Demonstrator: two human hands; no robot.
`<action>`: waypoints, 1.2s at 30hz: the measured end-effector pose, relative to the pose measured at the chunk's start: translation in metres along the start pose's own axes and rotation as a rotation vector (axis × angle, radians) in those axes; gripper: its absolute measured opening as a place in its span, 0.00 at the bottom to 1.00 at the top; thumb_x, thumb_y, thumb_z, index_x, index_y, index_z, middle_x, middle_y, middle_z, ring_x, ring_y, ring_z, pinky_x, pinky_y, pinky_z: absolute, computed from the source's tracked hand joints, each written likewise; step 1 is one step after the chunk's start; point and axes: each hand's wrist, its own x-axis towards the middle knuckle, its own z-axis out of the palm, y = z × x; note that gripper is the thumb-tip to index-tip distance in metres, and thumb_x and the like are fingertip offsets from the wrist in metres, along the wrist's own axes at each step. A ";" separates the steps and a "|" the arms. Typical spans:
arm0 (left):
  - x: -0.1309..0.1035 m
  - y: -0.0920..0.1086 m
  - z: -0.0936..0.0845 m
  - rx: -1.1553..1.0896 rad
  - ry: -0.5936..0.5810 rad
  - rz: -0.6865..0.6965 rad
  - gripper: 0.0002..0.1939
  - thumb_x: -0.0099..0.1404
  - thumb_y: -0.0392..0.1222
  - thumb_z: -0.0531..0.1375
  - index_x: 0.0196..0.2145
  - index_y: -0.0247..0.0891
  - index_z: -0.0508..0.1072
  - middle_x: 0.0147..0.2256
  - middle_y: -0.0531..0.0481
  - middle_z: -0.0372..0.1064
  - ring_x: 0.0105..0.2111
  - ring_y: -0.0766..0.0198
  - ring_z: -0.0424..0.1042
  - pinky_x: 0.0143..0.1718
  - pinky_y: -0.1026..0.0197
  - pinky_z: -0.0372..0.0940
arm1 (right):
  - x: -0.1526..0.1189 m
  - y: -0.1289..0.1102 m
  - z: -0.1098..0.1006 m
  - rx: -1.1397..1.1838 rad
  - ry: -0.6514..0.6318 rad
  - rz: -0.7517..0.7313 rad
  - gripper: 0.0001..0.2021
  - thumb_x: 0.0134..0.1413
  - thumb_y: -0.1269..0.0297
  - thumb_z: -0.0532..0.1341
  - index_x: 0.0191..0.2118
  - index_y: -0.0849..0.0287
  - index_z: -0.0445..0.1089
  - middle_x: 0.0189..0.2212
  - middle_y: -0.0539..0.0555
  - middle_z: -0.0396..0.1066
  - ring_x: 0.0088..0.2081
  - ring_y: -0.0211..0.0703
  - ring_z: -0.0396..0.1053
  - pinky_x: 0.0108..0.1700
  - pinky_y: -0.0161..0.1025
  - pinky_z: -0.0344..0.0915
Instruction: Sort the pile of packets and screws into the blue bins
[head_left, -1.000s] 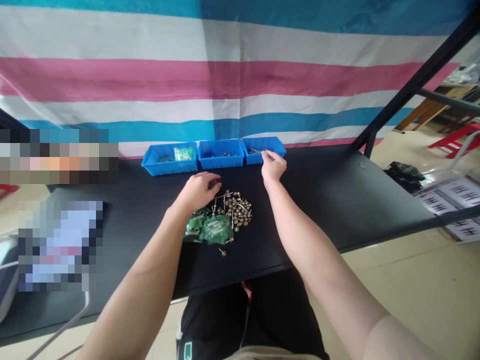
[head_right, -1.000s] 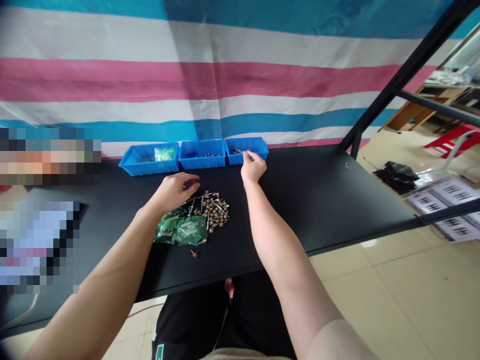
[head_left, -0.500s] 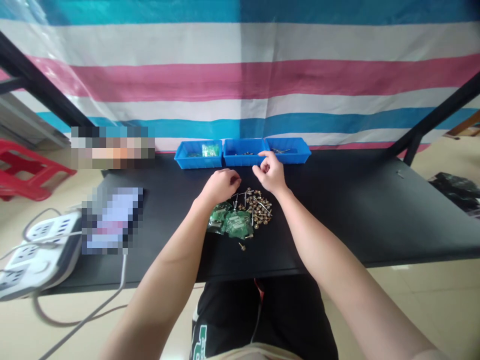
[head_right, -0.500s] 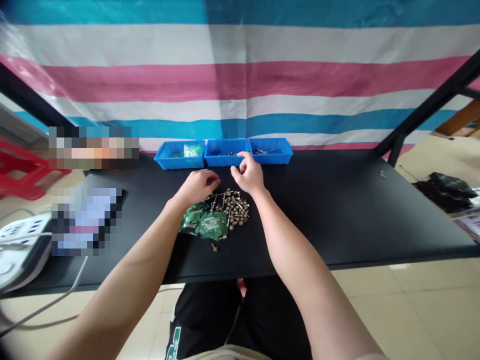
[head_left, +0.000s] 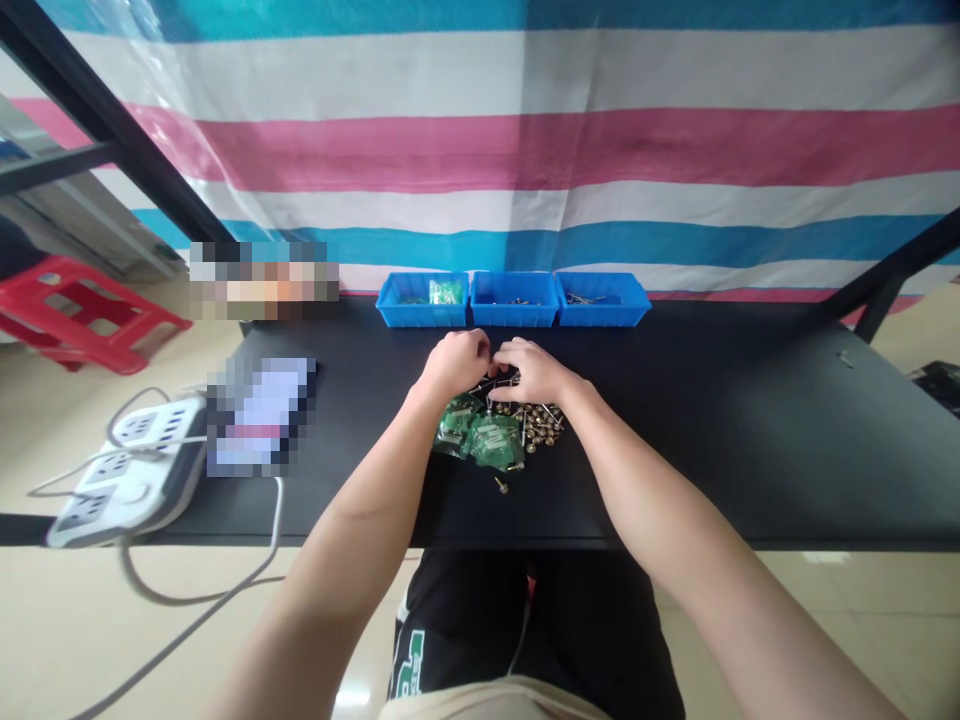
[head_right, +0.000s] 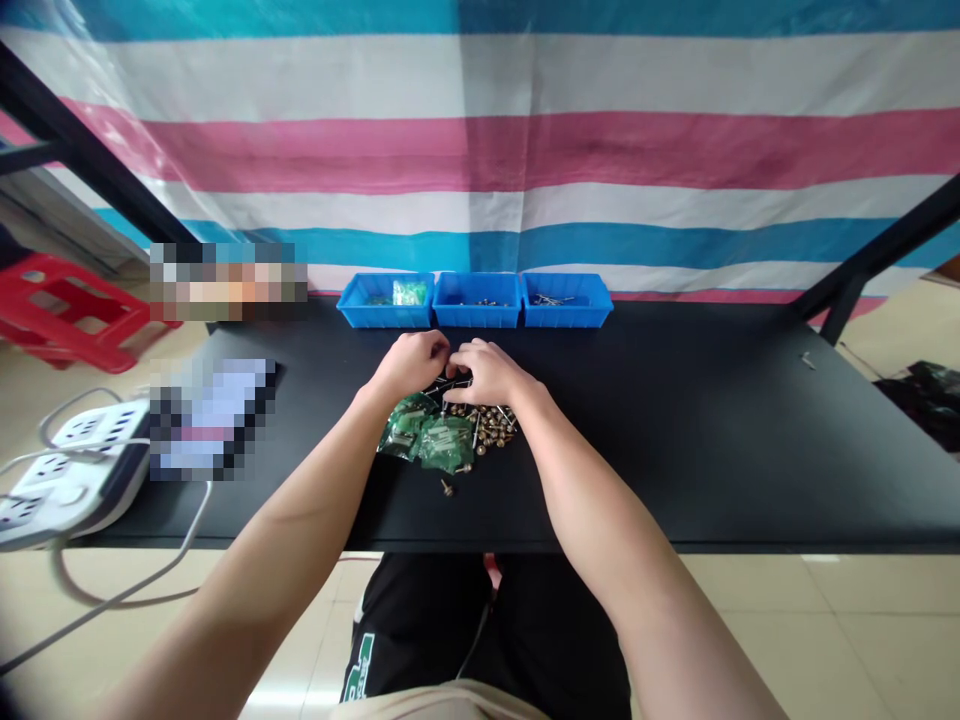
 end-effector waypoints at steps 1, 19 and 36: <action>0.000 0.000 0.000 0.003 -0.003 -0.002 0.13 0.63 0.37 0.54 0.37 0.38 0.78 0.37 0.42 0.79 0.37 0.50 0.77 0.37 0.56 0.66 | 0.000 0.000 0.000 0.010 -0.007 0.005 0.10 0.45 0.60 0.71 0.33 0.59 0.74 0.31 0.52 0.68 0.37 0.45 0.62 0.44 0.41 0.58; 0.003 -0.002 -0.001 -0.166 -0.015 0.011 0.12 0.62 0.38 0.56 0.35 0.37 0.80 0.33 0.44 0.79 0.33 0.56 0.74 0.35 0.59 0.63 | -0.001 0.004 -0.006 0.328 -0.024 0.098 0.00 0.48 0.70 0.68 0.29 0.59 0.77 0.32 0.53 0.75 0.39 0.44 0.69 0.46 0.41 0.62; 0.001 0.003 -0.004 -0.654 -0.069 0.039 0.19 0.64 0.52 0.57 0.23 0.37 0.73 0.24 0.48 0.72 0.25 0.65 0.67 0.29 0.62 0.64 | -0.001 0.009 -0.008 0.636 0.246 0.283 0.25 0.50 0.39 0.61 0.22 0.58 0.66 0.21 0.49 0.65 0.27 0.37 0.58 0.32 0.37 0.55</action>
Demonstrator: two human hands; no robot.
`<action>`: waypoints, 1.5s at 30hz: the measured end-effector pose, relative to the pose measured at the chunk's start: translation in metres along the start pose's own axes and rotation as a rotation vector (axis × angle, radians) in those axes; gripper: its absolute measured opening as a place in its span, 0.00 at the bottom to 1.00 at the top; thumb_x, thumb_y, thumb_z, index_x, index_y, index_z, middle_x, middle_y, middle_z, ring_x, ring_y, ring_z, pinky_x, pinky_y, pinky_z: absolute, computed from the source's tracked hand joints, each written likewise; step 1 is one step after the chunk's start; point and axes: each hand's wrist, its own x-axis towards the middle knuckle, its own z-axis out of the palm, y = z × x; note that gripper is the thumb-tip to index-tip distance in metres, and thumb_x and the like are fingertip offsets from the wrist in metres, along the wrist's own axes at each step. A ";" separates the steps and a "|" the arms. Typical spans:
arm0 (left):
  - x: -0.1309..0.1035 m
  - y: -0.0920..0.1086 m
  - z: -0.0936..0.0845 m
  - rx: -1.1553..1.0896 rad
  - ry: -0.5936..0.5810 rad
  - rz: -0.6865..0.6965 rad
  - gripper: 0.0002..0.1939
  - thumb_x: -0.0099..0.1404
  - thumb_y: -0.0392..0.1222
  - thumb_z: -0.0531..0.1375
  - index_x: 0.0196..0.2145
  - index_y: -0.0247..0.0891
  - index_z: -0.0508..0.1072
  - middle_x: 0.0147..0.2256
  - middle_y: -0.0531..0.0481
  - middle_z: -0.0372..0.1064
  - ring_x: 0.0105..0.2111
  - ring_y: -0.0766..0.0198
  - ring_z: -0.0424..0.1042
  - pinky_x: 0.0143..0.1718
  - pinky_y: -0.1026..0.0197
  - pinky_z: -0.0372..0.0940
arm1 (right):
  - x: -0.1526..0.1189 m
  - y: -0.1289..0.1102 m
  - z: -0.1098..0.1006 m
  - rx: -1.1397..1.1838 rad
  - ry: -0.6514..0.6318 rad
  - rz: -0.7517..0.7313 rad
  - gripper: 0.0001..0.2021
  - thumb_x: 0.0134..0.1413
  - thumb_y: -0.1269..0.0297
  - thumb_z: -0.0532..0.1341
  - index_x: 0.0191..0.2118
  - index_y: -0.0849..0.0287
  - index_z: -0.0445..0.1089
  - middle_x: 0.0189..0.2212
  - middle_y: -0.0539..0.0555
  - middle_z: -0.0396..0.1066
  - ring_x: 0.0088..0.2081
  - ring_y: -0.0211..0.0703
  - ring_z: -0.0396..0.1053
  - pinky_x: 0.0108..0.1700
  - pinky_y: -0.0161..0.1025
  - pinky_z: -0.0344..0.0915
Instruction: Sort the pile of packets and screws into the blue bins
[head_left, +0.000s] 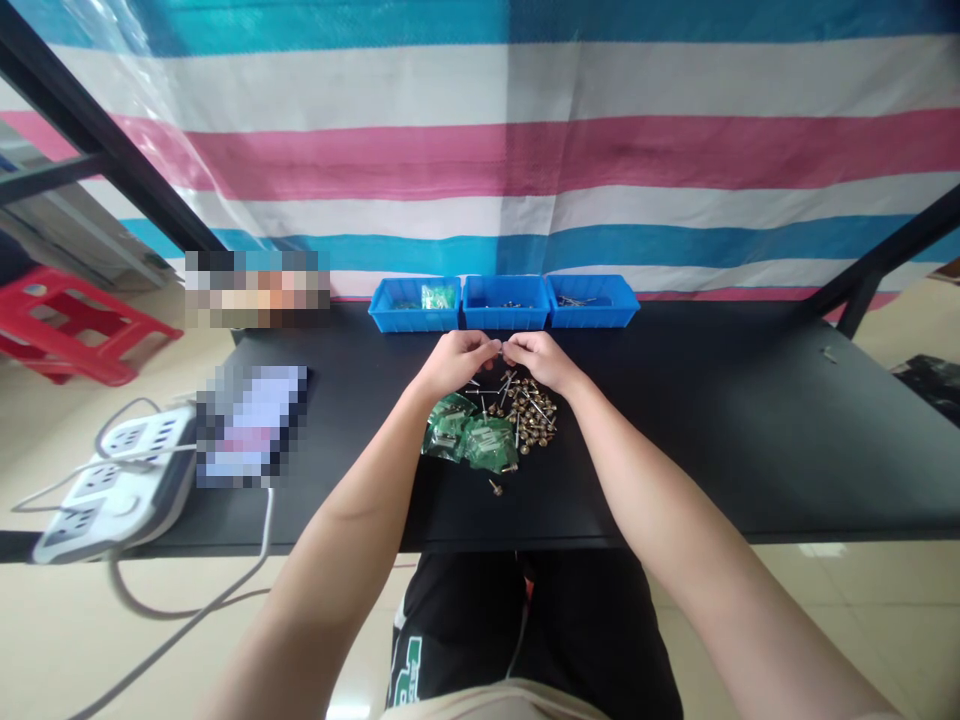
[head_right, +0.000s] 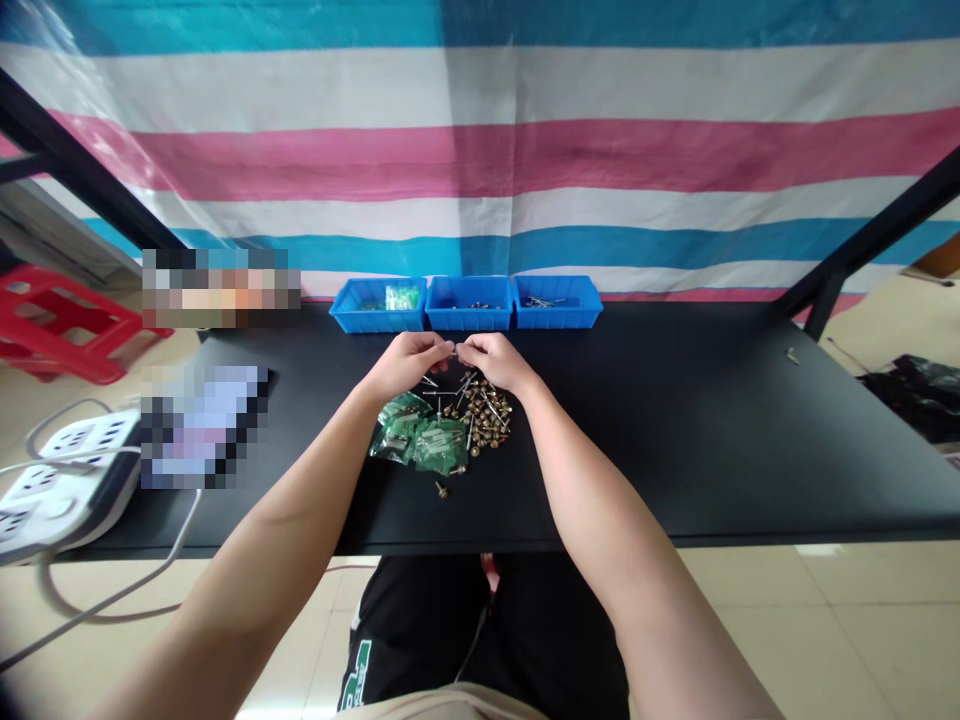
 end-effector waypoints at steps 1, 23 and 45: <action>0.000 0.000 0.000 0.002 -0.001 0.003 0.19 0.64 0.52 0.58 0.23 0.36 0.73 0.24 0.48 0.72 0.25 0.65 0.67 0.29 0.62 0.63 | 0.000 0.000 0.000 -0.003 0.011 -0.004 0.26 0.50 0.38 0.60 0.21 0.58 0.65 0.21 0.49 0.65 0.26 0.37 0.58 0.32 0.37 0.55; 0.000 -0.003 0.000 -0.014 0.047 0.057 0.13 0.61 0.48 0.60 0.30 0.35 0.77 0.28 0.49 0.75 0.27 0.66 0.67 0.29 0.63 0.60 | -0.001 -0.004 0.004 0.114 0.032 0.035 0.17 0.41 0.49 0.69 0.24 0.60 0.74 0.22 0.52 0.74 0.23 0.37 0.64 0.29 0.37 0.61; -0.004 0.004 0.021 0.250 0.157 0.291 0.06 0.65 0.42 0.59 0.35 0.37 0.74 0.33 0.49 0.76 0.31 0.66 0.72 0.37 0.63 0.67 | 0.010 0.001 0.017 0.391 0.440 0.136 0.18 0.38 0.48 0.70 0.30 0.58 0.73 0.22 0.48 0.67 0.25 0.35 0.61 0.24 0.34 0.55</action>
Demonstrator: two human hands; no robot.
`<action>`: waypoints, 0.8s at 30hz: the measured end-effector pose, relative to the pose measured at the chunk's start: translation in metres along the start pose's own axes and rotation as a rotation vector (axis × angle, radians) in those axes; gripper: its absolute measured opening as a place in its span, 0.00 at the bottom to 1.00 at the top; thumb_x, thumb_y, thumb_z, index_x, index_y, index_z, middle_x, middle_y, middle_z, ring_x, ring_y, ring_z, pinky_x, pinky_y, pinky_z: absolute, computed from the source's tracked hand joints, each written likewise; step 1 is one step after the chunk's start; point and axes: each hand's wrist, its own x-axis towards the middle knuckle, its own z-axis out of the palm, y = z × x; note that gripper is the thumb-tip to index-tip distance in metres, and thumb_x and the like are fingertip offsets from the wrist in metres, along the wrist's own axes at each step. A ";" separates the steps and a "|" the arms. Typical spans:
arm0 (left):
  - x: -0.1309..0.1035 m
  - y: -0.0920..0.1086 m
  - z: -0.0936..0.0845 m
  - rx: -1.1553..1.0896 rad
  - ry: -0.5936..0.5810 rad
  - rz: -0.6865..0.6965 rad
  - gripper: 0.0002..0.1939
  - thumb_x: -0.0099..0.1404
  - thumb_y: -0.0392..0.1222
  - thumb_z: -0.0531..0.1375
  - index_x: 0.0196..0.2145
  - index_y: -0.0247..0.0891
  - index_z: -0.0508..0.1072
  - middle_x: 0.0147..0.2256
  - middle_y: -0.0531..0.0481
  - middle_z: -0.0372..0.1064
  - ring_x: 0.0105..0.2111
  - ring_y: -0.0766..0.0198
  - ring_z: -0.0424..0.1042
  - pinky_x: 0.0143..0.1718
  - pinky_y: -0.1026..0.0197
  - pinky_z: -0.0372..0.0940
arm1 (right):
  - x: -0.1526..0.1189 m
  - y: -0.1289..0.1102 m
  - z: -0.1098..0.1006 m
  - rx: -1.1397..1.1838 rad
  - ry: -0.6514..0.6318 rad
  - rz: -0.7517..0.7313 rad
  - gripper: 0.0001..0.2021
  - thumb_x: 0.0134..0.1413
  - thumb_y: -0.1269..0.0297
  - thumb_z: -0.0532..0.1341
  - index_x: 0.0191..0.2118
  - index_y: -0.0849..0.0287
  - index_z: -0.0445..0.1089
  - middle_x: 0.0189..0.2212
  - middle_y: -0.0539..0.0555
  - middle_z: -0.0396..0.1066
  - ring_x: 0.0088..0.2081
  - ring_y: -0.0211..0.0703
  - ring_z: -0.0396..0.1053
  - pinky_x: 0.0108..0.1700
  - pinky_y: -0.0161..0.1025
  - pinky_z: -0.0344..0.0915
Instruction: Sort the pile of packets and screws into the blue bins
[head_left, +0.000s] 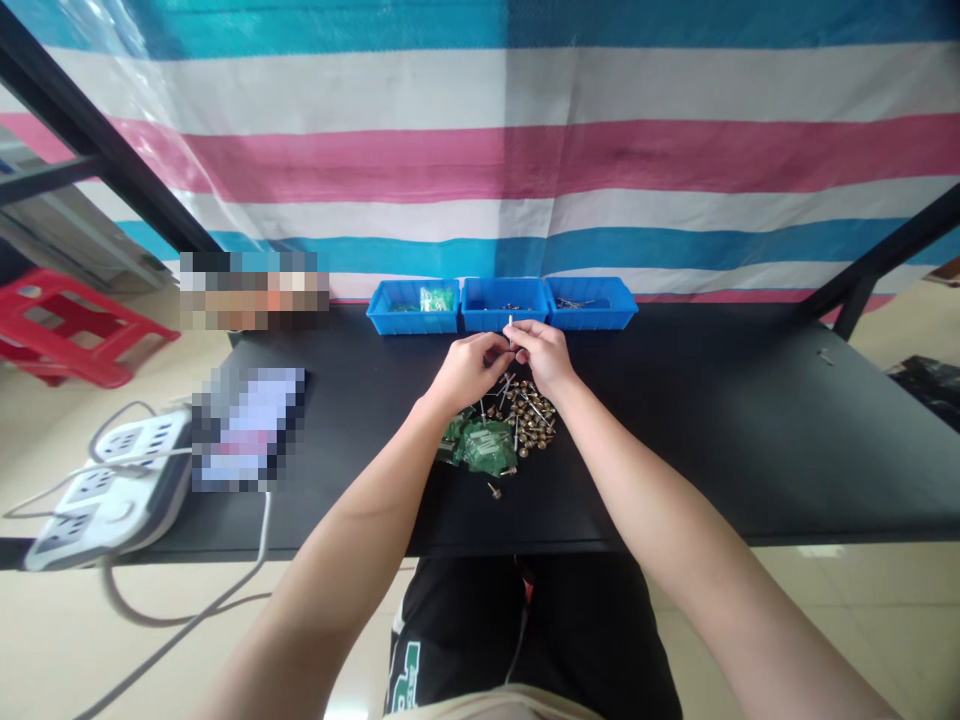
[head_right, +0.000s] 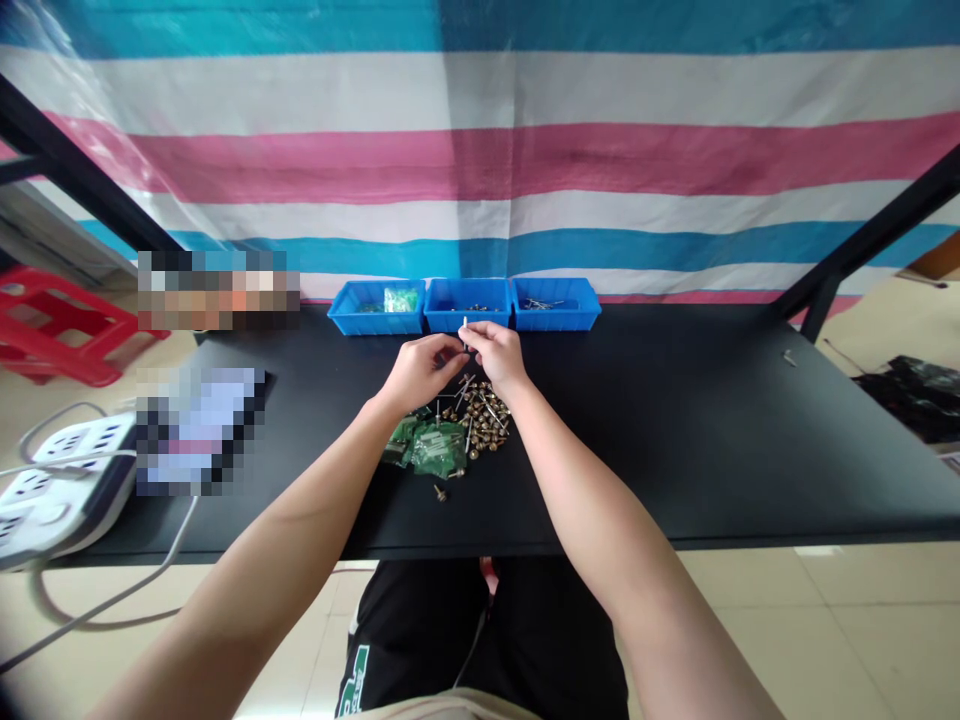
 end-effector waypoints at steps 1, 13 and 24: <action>0.000 0.001 0.002 -0.016 0.025 -0.023 0.06 0.66 0.42 0.60 0.35 0.37 0.74 0.32 0.49 0.76 0.30 0.66 0.72 0.37 0.63 0.67 | -0.001 -0.001 0.002 0.020 0.000 0.010 0.19 0.37 0.48 0.71 0.30 0.58 0.74 0.22 0.48 0.67 0.25 0.35 0.61 0.24 0.34 0.55; -0.001 0.003 0.002 0.032 0.165 0.025 0.09 0.63 0.32 0.56 0.36 0.37 0.76 0.32 0.50 0.74 0.31 0.66 0.71 0.37 0.63 0.66 | -0.005 -0.003 0.008 0.103 0.030 0.042 0.19 0.35 0.51 0.71 0.32 0.58 0.75 0.23 0.48 0.67 0.25 0.34 0.61 0.23 0.34 0.52; -0.002 0.000 0.003 0.000 0.107 0.152 0.15 0.62 0.31 0.56 0.44 0.37 0.77 0.41 0.46 0.76 0.40 0.62 0.75 0.47 0.59 0.70 | -0.004 -0.007 0.001 0.121 -0.037 0.050 0.16 0.36 0.52 0.72 0.29 0.59 0.75 0.22 0.48 0.67 0.25 0.32 0.60 0.21 0.30 0.50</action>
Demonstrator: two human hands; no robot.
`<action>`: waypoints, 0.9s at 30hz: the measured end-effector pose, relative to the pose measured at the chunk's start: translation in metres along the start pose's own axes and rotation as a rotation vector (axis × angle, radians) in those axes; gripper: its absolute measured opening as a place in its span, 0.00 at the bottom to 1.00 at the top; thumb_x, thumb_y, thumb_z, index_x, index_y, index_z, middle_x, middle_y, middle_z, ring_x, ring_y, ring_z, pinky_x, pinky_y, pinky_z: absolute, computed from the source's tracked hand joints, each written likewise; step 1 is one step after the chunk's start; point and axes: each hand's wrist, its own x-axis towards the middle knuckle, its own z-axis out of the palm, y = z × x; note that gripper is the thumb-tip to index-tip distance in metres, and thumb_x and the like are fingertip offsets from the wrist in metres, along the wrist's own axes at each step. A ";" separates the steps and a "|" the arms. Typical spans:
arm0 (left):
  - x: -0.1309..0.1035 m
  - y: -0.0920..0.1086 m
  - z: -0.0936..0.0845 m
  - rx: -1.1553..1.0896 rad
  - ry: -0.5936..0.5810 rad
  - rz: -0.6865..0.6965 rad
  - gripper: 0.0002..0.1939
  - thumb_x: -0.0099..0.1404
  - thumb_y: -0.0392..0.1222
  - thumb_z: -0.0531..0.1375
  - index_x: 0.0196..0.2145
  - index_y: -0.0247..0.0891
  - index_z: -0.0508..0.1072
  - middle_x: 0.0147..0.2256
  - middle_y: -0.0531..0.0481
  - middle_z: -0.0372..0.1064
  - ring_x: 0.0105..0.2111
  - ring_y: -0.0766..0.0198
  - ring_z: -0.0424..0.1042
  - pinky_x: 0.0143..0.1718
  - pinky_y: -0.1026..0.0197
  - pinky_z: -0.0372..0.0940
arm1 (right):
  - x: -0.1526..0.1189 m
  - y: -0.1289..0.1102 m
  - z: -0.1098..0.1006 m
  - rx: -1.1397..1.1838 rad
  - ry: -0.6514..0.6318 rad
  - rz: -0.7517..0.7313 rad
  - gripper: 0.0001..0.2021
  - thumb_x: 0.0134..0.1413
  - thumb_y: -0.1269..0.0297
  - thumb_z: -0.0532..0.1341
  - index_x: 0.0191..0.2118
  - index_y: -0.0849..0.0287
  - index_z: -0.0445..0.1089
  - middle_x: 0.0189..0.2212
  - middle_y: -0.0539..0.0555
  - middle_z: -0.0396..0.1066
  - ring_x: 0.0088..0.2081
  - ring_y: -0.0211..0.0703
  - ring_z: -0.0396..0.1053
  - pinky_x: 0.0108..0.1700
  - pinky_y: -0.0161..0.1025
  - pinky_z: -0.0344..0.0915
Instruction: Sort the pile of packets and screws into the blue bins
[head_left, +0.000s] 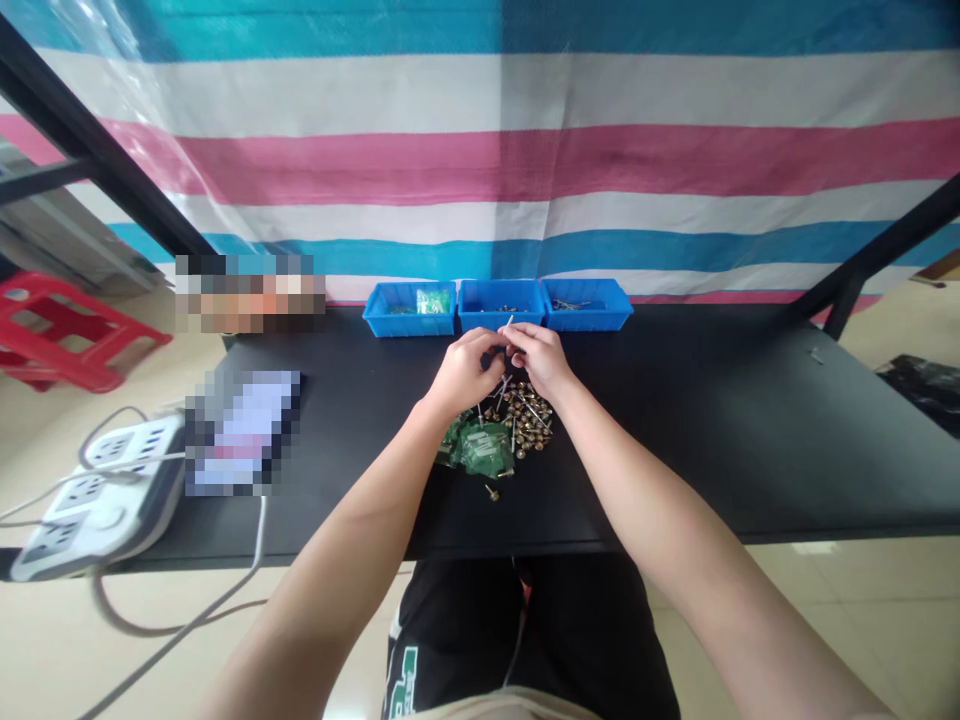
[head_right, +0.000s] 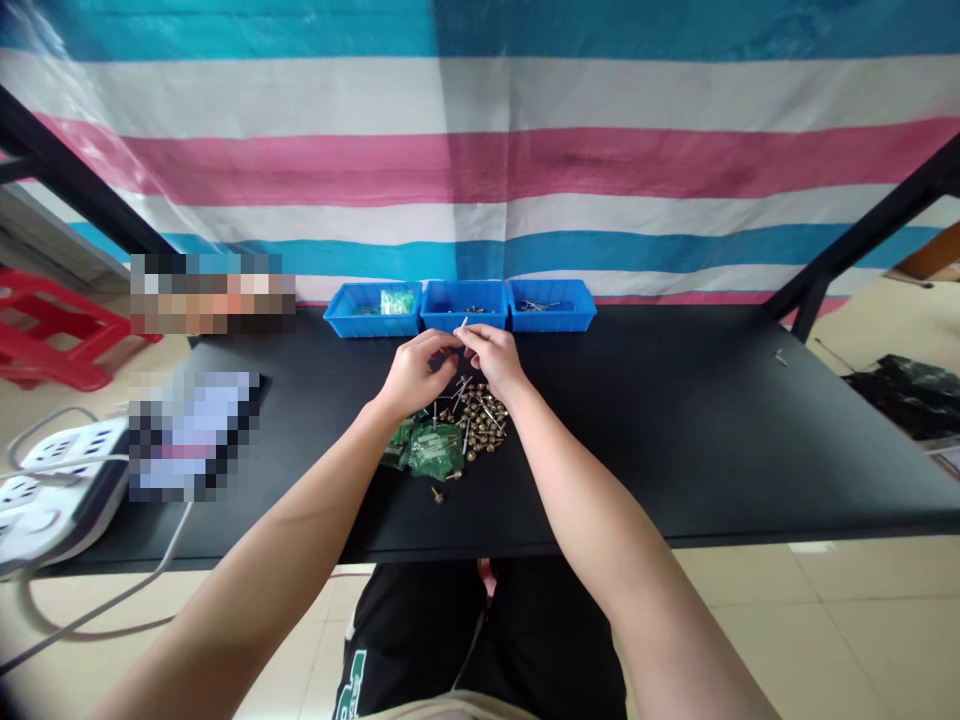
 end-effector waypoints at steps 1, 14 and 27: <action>0.000 -0.001 0.000 0.007 -0.017 0.015 0.16 0.62 0.32 0.56 0.45 0.37 0.77 0.43 0.45 0.76 0.43 0.61 0.75 0.49 0.58 0.70 | 0.000 -0.001 -0.001 0.010 -0.008 -0.009 0.16 0.36 0.53 0.73 0.28 0.59 0.75 0.22 0.48 0.68 0.25 0.32 0.60 0.21 0.30 0.50; 0.004 -0.009 -0.006 0.143 -0.074 -0.013 0.18 0.66 0.42 0.54 0.49 0.34 0.76 0.51 0.40 0.72 0.49 0.54 0.74 0.53 0.52 0.70 | 0.032 -0.012 -0.037 0.078 0.472 -0.059 0.07 0.57 0.61 0.65 0.35 0.59 0.69 0.17 0.42 0.66 0.15 0.27 0.58 0.16 0.27 0.47; 0.006 -0.013 -0.007 0.181 -0.101 -0.056 0.17 0.65 0.45 0.54 0.45 0.36 0.77 0.48 0.42 0.73 0.39 0.57 0.75 0.44 0.54 0.72 | 0.043 -0.016 -0.066 0.045 0.739 -0.060 0.02 0.59 0.69 0.61 0.37 0.59 0.66 0.21 0.44 0.71 0.14 0.28 0.57 0.16 0.29 0.49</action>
